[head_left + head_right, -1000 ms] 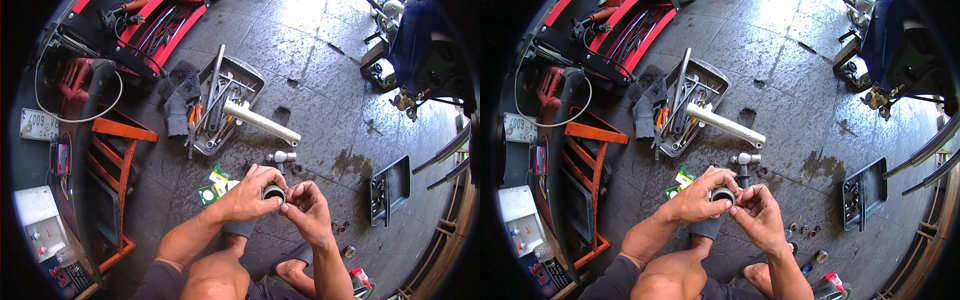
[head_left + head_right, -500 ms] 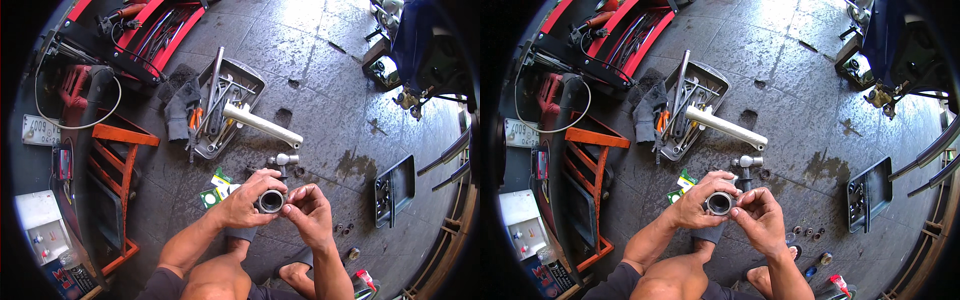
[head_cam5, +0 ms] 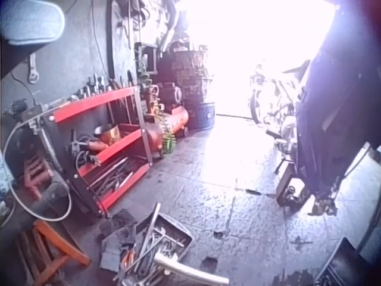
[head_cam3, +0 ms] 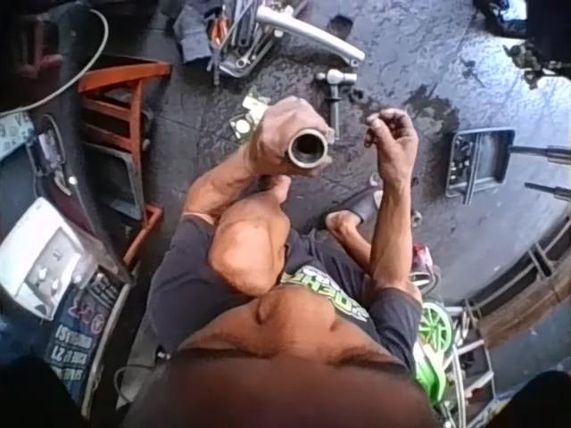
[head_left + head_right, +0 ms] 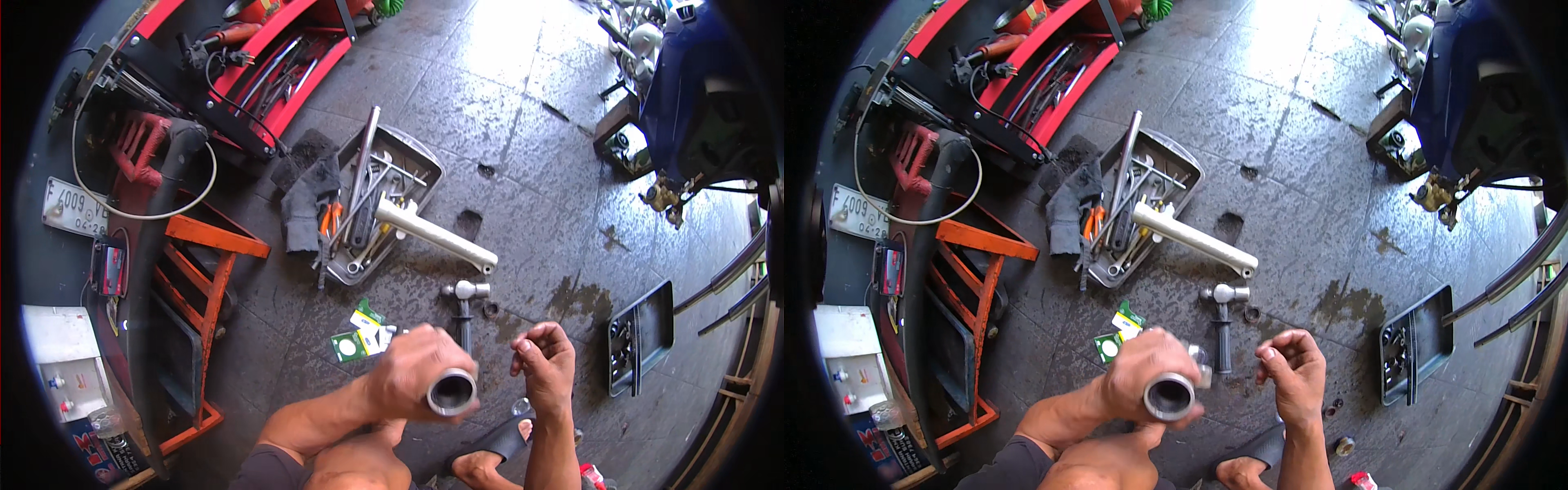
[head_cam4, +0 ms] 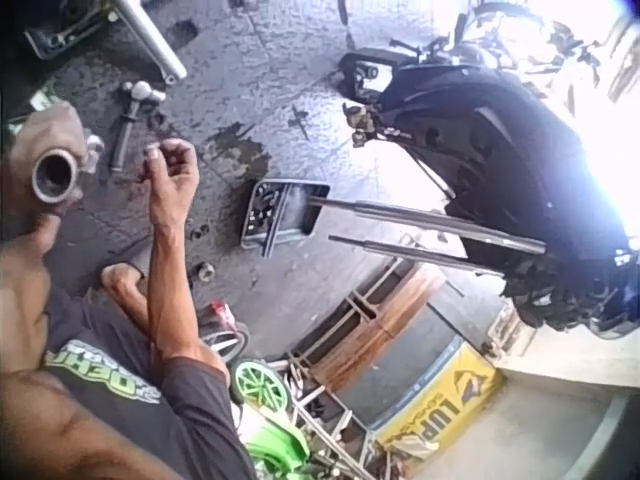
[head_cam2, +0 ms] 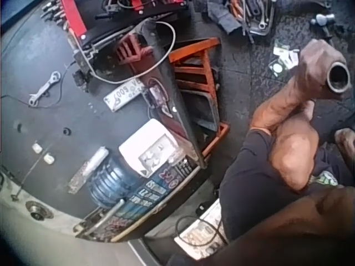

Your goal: Repairing and assembling motorcycle front fork components.

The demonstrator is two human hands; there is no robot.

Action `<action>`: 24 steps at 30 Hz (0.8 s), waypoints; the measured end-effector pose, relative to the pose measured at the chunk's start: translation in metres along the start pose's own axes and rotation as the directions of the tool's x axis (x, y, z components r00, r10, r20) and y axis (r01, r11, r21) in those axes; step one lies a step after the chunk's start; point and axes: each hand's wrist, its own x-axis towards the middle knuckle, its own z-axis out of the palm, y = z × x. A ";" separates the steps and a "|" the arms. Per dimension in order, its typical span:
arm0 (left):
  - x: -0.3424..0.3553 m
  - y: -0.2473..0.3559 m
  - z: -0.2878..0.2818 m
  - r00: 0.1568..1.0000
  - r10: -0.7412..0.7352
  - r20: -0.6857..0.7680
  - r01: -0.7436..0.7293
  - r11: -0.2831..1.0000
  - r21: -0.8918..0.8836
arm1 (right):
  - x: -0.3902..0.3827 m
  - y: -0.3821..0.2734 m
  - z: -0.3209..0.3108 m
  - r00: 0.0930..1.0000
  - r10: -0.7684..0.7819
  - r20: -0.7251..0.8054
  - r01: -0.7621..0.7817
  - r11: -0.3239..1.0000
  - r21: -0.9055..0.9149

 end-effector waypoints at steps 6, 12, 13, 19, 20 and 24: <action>0.011 0.024 -0.004 0.997 -0.029 -0.072 0.020 0.993 -0.119 | 0.000 -0.010 -0.010 0.998 0.024 -0.051 -0.029 0.996 -0.084; -0.012 -0.007 0.006 0.937 -0.249 -0.246 0.244 0.968 -0.052 | 0.000 0.014 -0.034 0.977 -0.198 0.074 0.202 0.768 -0.608; -0.017 -0.015 0.009 0.882 -0.313 -0.351 0.309 0.948 -0.070 | 0.000 0.014 -0.047 0.992 -0.094 0.083 0.125 0.708 -0.695; -0.027 -0.126 -0.003 0.410 -0.611 -0.677 0.610 0.736 -0.295 | -0.024 0.030 -0.123 0.945 0.315 0.088 -0.080 0.484 -0.871; -0.033 -0.145 -0.009 0.364 -0.582 -0.727 0.621 0.733 -0.276 | -0.028 0.036 -0.131 0.936 0.333 0.110 -0.074 0.493 -0.867; -0.049 -0.200 -0.029 0.223 -0.639 -0.736 0.806 0.546 -0.230 | -0.054 0.055 -0.165 0.911 0.309 0.274 0.148 0.375 -0.915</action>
